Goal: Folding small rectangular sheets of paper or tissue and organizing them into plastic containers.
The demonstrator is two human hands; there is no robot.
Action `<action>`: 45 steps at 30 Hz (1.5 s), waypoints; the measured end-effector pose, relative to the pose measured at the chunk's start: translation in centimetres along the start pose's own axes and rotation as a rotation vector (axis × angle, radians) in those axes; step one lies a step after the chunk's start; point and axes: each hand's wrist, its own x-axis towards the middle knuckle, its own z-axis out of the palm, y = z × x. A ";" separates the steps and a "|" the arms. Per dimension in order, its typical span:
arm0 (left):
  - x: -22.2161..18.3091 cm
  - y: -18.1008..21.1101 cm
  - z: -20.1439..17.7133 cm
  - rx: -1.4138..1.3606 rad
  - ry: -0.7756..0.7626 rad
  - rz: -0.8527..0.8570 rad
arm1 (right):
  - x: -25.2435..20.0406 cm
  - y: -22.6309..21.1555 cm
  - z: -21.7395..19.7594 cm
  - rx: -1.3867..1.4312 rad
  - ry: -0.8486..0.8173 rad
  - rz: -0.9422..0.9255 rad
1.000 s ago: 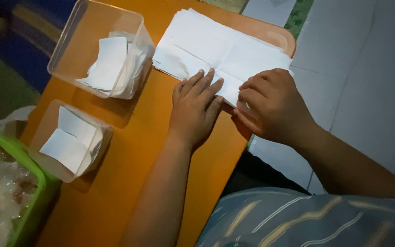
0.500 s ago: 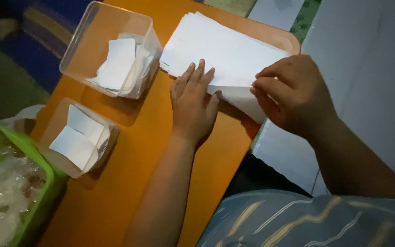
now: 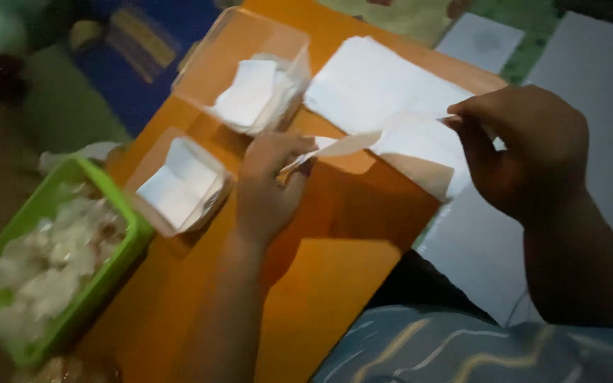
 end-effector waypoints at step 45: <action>-27.3 2.8 -18.3 0.199 -0.171 -0.385 | 8.2 -14.3 19.6 0.970 -1.188 -0.467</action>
